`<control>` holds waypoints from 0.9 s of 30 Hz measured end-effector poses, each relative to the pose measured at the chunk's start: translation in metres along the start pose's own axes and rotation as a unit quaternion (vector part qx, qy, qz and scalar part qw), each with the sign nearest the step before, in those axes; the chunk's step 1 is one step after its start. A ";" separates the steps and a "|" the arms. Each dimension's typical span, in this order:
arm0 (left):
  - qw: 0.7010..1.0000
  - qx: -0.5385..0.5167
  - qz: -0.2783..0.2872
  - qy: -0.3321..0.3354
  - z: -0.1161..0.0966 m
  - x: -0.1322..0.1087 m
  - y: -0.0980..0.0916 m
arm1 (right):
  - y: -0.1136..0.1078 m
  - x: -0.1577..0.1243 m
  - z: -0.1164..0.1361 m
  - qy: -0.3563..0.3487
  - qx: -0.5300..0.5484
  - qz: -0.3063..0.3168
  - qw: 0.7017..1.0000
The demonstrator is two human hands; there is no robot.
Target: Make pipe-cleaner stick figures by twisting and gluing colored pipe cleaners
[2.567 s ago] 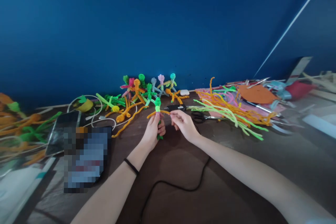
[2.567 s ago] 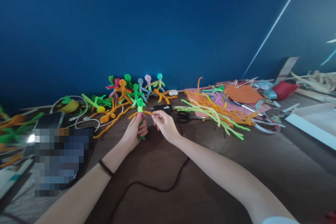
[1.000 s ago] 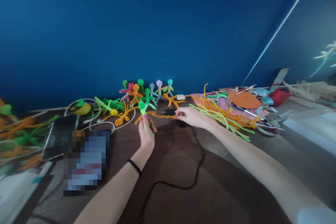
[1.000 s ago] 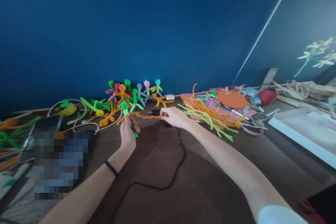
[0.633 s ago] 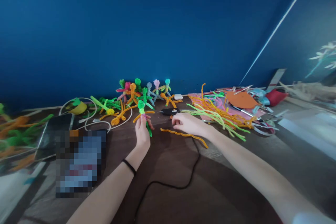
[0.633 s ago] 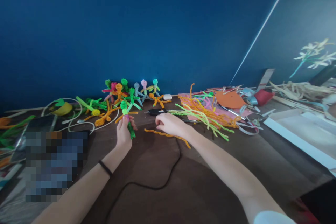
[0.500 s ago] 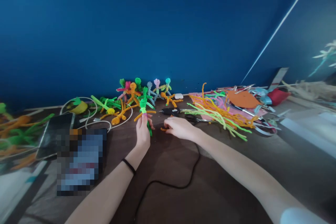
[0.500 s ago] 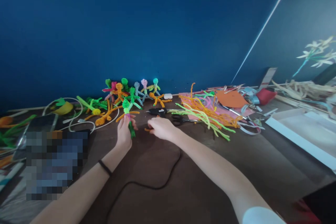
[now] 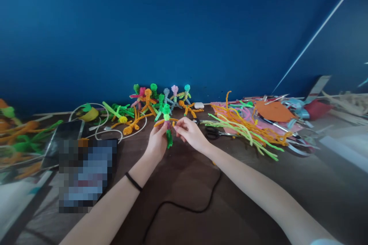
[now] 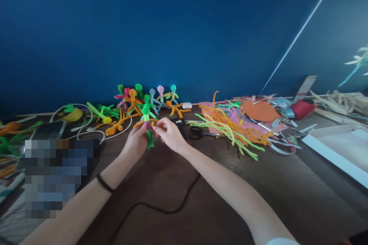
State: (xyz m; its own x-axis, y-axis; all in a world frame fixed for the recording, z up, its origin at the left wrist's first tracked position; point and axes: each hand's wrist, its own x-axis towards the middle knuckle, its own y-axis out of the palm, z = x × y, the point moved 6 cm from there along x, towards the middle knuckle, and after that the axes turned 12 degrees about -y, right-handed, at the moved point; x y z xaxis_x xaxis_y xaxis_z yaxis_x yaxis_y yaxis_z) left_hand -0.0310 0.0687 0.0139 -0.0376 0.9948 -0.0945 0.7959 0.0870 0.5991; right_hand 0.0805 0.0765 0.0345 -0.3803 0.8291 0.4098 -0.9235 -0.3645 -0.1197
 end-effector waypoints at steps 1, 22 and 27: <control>1.000 -0.004 0.010 -0.011 0.001 0.000 0.003 | -0.001 0.000 -0.002 0.006 0.022 -0.018 1.000; 0.950 0.298 0.074 -0.058 -0.026 0.002 0.017 | -0.010 0.000 0.000 -0.051 0.049 0.003 0.997; 0.942 0.326 0.069 -0.039 -0.027 0.000 0.020 | -0.008 -0.002 0.007 -0.049 0.049 -0.002 0.998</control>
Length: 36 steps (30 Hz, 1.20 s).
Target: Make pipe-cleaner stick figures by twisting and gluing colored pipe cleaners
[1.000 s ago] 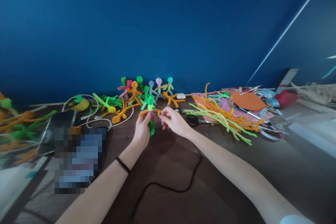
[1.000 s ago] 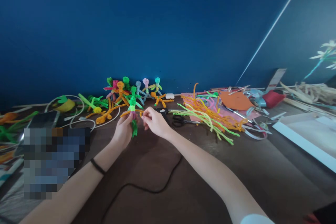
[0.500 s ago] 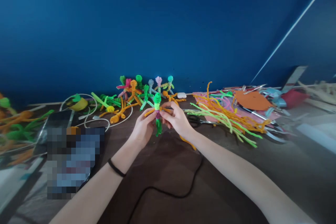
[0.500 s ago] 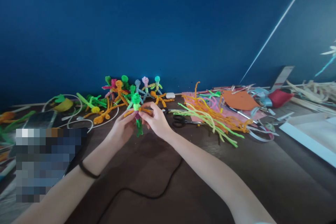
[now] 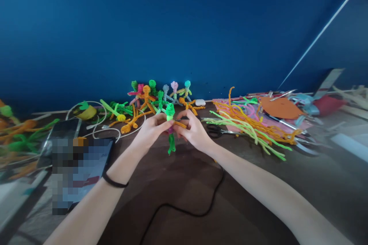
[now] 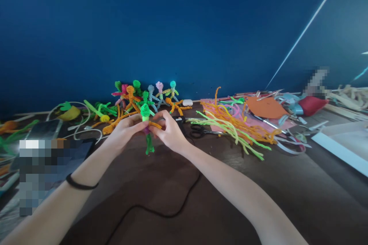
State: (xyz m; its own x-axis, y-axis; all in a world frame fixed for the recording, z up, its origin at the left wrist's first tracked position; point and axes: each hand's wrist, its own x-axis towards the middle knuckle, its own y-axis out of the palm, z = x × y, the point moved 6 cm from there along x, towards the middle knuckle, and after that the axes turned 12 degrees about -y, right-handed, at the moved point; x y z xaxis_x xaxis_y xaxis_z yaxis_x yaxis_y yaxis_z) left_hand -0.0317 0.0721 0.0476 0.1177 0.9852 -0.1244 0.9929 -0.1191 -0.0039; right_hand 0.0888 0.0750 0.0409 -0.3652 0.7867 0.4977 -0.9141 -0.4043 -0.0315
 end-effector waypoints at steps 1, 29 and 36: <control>1.000 -0.005 -0.004 0.002 0.000 0.000 0.000 | 0.000 0.000 0.001 -0.001 0.001 -0.003 1.000; 0.995 0.100 0.022 -0.017 0.001 -0.003 0.007 | -0.019 0.009 0.023 -0.127 -0.294 0.132 0.938; 0.981 0.192 -0.016 0.028 0.001 0.002 0.005 | -0.015 0.007 0.026 -0.164 -0.355 0.158 0.907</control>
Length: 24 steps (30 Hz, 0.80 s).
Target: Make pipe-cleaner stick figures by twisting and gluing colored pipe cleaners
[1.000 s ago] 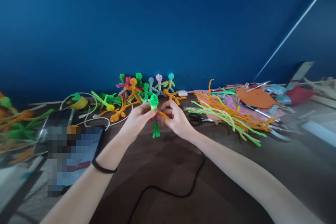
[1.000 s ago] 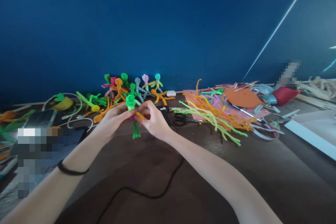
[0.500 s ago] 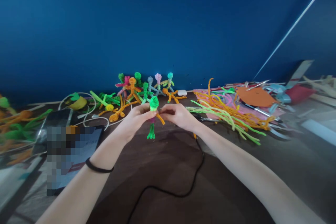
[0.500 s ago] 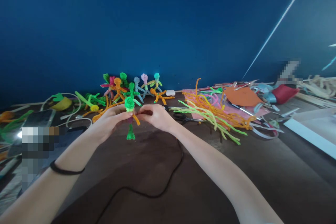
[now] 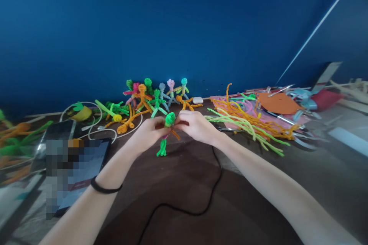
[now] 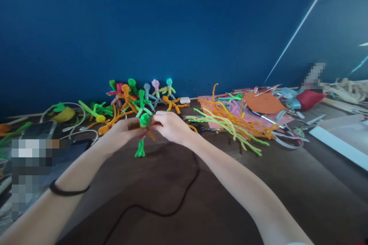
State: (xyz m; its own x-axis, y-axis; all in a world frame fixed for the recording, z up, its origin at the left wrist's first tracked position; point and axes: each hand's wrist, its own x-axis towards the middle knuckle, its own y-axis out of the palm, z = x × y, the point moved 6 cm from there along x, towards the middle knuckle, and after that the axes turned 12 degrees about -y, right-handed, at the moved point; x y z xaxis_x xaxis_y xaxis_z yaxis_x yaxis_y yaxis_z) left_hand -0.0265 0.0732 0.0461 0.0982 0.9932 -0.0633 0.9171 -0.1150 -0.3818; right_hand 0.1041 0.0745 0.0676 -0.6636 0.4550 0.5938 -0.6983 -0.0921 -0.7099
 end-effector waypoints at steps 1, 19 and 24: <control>1.000 0.013 -0.007 0.006 -0.001 0.000 0.000 | 0.000 0.000 0.000 -0.002 -0.006 0.001 1.000; 0.968 0.246 -0.040 0.030 -0.011 -0.011 0.006 | -0.003 -0.003 -0.003 -0.003 -0.044 -0.017 0.999; 0.976 0.216 0.005 0.035 -0.010 -0.010 0.010 | -0.005 -0.006 -0.007 0.003 -0.022 -0.036 0.999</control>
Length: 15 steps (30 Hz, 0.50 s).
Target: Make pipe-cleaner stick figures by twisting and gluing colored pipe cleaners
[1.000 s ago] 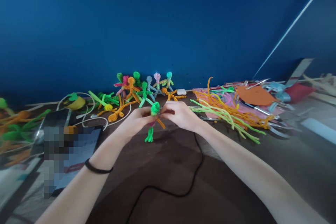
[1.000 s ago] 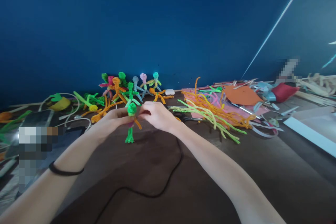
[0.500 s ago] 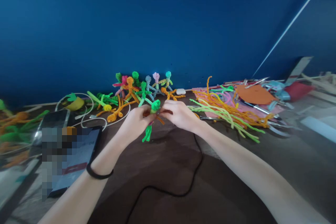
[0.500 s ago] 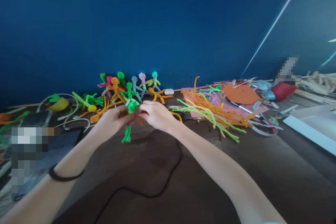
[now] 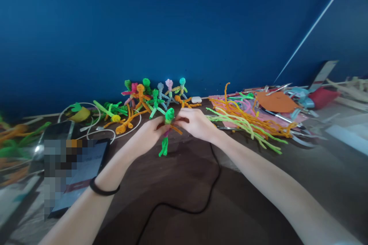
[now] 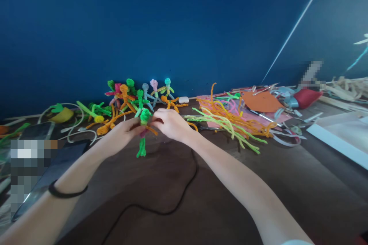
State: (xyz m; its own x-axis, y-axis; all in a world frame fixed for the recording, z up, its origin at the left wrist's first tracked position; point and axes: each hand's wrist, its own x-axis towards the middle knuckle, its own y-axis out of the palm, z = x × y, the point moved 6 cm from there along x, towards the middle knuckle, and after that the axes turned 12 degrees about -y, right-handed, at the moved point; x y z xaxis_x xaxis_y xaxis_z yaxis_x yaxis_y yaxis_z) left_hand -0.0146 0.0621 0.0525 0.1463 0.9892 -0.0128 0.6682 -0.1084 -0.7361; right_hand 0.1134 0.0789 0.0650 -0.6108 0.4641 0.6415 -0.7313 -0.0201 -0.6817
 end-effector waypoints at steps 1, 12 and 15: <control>1.000 -0.008 0.008 0.005 0.000 0.000 0.001 | 0.000 -0.001 -0.001 0.005 0.006 -0.004 1.000; 0.998 -0.050 0.024 0.006 0.004 0.002 0.005 | 0.002 -0.003 -0.002 0.017 0.017 0.000 1.000; 0.997 -0.081 0.019 -0.004 0.005 0.002 0.004 | 0.002 -0.003 0.002 0.004 0.011 -0.006 1.000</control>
State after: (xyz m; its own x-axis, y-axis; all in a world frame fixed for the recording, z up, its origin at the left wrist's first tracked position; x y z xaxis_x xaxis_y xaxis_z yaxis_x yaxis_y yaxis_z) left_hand -0.0151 0.0642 0.0458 0.1689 0.9846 -0.0446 0.7715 -0.1602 -0.6157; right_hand 0.1131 0.0756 0.0625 -0.6000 0.4708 0.6468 -0.7451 -0.0345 -0.6661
